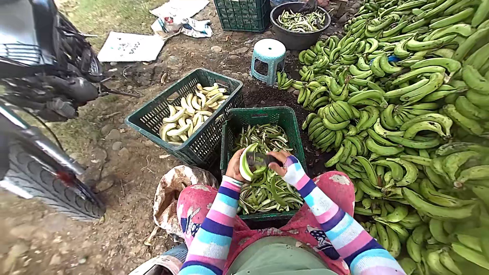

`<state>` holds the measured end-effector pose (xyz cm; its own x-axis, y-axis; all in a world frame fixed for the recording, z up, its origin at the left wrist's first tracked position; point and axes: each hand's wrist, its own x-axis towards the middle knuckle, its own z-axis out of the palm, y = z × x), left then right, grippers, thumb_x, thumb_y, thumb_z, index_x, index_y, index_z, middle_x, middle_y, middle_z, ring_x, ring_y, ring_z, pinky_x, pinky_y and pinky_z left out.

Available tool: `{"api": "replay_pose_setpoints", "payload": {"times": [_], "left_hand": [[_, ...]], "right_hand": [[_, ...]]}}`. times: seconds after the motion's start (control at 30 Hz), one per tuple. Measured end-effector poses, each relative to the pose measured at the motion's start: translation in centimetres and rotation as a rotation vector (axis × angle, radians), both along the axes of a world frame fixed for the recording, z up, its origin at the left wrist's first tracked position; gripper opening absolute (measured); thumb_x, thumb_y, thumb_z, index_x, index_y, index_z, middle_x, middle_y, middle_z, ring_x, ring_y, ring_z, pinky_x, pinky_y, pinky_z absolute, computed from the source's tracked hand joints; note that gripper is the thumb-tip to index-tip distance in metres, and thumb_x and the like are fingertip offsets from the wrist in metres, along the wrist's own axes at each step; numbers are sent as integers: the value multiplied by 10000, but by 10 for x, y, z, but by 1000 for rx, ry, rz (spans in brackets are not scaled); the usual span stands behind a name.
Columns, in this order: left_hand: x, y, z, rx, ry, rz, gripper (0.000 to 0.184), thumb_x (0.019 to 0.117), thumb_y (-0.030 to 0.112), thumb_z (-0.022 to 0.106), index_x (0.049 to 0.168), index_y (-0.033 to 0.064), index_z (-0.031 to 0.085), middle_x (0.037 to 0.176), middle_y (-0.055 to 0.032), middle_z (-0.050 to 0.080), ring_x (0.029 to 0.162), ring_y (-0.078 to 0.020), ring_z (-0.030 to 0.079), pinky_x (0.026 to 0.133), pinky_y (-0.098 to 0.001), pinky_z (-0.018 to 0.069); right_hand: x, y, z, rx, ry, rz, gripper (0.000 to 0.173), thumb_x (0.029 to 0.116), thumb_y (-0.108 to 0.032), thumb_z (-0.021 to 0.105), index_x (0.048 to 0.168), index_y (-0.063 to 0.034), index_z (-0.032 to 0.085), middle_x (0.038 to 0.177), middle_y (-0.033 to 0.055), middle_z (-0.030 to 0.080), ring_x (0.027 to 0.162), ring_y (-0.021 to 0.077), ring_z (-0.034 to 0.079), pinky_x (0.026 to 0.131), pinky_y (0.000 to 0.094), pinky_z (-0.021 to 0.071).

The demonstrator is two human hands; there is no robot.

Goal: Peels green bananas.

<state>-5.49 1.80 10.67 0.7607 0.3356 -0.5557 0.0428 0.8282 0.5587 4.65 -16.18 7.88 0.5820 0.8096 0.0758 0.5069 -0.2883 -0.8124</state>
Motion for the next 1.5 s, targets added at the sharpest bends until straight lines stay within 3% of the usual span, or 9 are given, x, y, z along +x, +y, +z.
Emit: {"api": "replay_pose_setpoints", "payload": {"times": [0.2, 0.47, 0.6, 0.73, 0.9, 1.07, 1.17, 1.33, 1.5], "left_hand": [[8, -10, -3, 61, -3, 16, 370, 1079, 368, 376, 1012, 107, 630, 696, -20, 611, 532, -90, 584, 481, -220, 507], [-8, -28, -42, 486, -105, 107, 459, 1093, 212, 231, 1317, 13, 578, 804, -12, 668, 589, -48, 592, 552, -192, 516], [-22, 3, -43, 1027, 282, -707, 399, 1036, 233, 583, 1315, -51, 605, 1130, -174, 686, 991, -214, 666, 951, -411, 525], [-15, 30, -36, 1142, 565, -1308, 399, 1036, 278, 613, 1271, -45, 621, 1190, -279, 650, 1085, -410, 646, 981, -610, 477], [-20, 106, -1, 1087, 514, -323, 363, 1040, 148, 588, 1319, -83, 563, 1169, -265, 662, 981, -328, 689, 910, -506, 561], [1, 120, 22, 925, 161, 429, 659, 1071, 205, 506, 1606, 49, 156, 1498, -193, 456, 1227, -229, 592, 997, -381, 524], [20, 83, -16, 953, 308, 119, 508, 1070, 208, 511, 1511, -4, 378, 1312, -242, 593, 1083, -304, 651, 919, -471, 551], [56, 9, -85, 1172, 521, -729, 416, 1075, 151, 459, 1458, 1, 517, 1442, -250, 549, 1356, -372, 527, 1146, -531, 397], [58, -7, -141, 1370, 907, -862, 556, 959, 69, 603, 1496, 15, 472, 1567, -277, 382, 1471, -464, 330, 1159, -623, 328]], "right_hand": [[-2, 1, -9, 60, -382, 6, 466, 941, -541, 644, 1267, -224, 745, 1070, 168, 707, 1020, 368, 658, 963, 598, 475], [39, 17, 11, -13, 122, -410, 485, 1059, -389, 534, 1450, -106, 584, 1350, 265, 615, 1277, 451, 564, 1074, 650, 414], [48, -4, 27, -128, 47, -306, 404, 1066, -245, 538, 1341, 35, 634, 1300, 302, 640, 1250, 440, 593, 1099, 552, 428], [75, -31, -21, -106, 58, -312, 376, 1060, -228, 555, 1248, 77, 670, 1199, 293, 685, 1169, 417, 642, 1058, 518, 470], [80, -41, -6, -310, 207, -330, 469, 1075, -358, 517, 1376, -12, 617, 1342, 257, 633, 1305, 376, 575, 1141, 528, 399], [74, -33, -1, -271, 226, -347, 465, 1069, -365, 533, 1373, -26, 628, 1347, 240, 640, 1308, 352, 583, 1144, 537, 398], [75, -27, -5, -273, 236, -334, 471, 1071, -366, 526, 1383, -27, 621, 1348, 250, 634, 1309, 367, 574, 1139, 552, 389], [74, -23, -2, -301, 236, -349, 448, 1073, -344, 540, 1383, -31, 623, 1345, 243, 640, 1310, 366, 577, 1141, 552, 387], [75, -20, -5, -372, 213, -383, 439, 1074, -363, 541, 1376, -57, 635, 1347, 217, 650, 1318, 357, 576, 1140, 563, 383]]}}
